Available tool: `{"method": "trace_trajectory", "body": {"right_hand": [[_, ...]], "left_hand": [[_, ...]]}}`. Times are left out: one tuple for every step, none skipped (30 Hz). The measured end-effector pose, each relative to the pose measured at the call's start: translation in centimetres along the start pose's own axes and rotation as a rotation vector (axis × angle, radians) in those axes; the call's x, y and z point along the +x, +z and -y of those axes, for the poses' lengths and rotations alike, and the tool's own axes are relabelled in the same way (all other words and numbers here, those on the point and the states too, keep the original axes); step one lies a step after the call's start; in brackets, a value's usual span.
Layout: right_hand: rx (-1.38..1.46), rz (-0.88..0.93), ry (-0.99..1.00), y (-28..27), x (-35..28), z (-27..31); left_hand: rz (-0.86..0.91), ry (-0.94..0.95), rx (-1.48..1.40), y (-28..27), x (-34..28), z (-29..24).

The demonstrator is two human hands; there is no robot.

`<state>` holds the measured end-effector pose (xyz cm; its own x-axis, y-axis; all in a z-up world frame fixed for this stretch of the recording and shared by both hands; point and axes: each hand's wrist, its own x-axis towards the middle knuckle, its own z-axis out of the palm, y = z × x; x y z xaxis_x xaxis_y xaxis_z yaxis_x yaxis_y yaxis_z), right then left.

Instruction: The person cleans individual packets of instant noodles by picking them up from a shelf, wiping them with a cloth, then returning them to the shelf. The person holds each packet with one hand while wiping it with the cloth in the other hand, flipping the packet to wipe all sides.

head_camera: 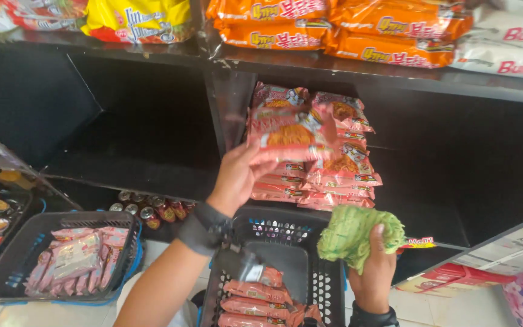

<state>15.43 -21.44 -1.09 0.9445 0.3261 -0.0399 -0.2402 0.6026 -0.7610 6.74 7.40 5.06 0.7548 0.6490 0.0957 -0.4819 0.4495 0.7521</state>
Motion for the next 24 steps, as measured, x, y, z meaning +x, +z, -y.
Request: {"method": "trace_trajectory", "body": {"right_hand": [[-0.001,0.012,0.004,-0.2,0.1,-0.3],[0.003,0.01,0.004,-0.6,0.1,-0.4],[0.009,0.027,0.018,-0.9,0.1,-0.6],[0.016,0.051,0.027,-1.0,0.4,-0.8],[0.02,0.054,0.023,-1.0,0.4,-0.7],[0.034,0.075,0.049,-1.0,0.5,-0.6],[0.048,0.096,0.076,-0.9,0.5,-0.6],[0.052,0.101,0.075,-1.0,0.5,-0.5],[0.051,0.105,0.076,-1.1,0.5,-0.5],[0.046,0.111,0.077,-1.3,0.6,-0.4],[0.045,0.119,0.076,-1.4,0.7,-0.3],[0.033,0.106,0.07,-1.6,0.9,-0.2],[0.021,0.093,0.063,-1.7,1.1,-0.2],[0.024,0.096,0.062,-1.6,1.1,0.2],[0.018,0.067,0.085,-1.4,1.1,0.6],[0.018,0.034,0.112,-1.1,0.8,0.7],[0.027,0.033,0.114,-1.3,1.0,0.4],[0.042,0.05,0.116,-1.5,1.0,0.2],[0.058,0.067,0.117,-1.7,0.9,-0.1],[0.063,0.064,0.119,-1.4,0.7,-0.2],[0.058,0.076,0.137,-1.1,0.5,-0.2],[0.052,0.09,0.151,-0.7,0.5,-0.2],[0.055,0.09,0.149,-0.6,0.4,-0.4],[0.0,0.099,0.129,-0.7,0.3,-0.6]], "left_hand": [[-0.021,0.016,0.033,0.0,1.7,-0.1],[-0.019,0.015,0.037,0.3,3.8,-0.2],[-0.062,0.035,0.05,0.4,5.9,-0.4],[-0.102,0.061,0.06,0.7,8.2,-0.8],[-0.097,0.067,0.062,1.0,10.5,-0.8],[-0.168,0.093,0.058,1.2,12.8,-0.9],[-0.238,0.12,0.055,1.4,15.1,-1.1],[-0.237,0.126,0.057,0.4,16.6,-0.2],[-0.304,0.108,0.079,-0.7,18.2,0.7],[-0.372,0.09,0.095,-1.8,19.7,1.7],[-0.373,0.097,0.092,-1.6,18.7,2.0],[-0.367,0.073,0.153,-1.3,17.8,2.4],[-0.361,0.049,0.214,-1.1,16.9,2.8],[-0.36,0.053,0.215,0.1,14.9,2.7],[-0.317,0.054,0.204,1.3,13.0,2.7],[-0.274,0.051,0.202,2.3,11.0,2.5],[-0.273,0.052,0.211,2.5,11.8,2.9],[-0.234,0.084,0.208,2.7,12.4,3.3],[-0.193,0.115,0.205,2.9,13.0,3.7],[-0.192,0.113,0.21,1.0,16.6,5.0],[-0.152,0.111,0.253,-1.0,20.2,6.2],[-0.11,0.111,0.293,-2.8,23.9,7.3],[-0.108,0.112,0.295,-3.5,24.8,7.1],[-0.101,0.088,0.276,-4.0,25.8,6.9]]}}
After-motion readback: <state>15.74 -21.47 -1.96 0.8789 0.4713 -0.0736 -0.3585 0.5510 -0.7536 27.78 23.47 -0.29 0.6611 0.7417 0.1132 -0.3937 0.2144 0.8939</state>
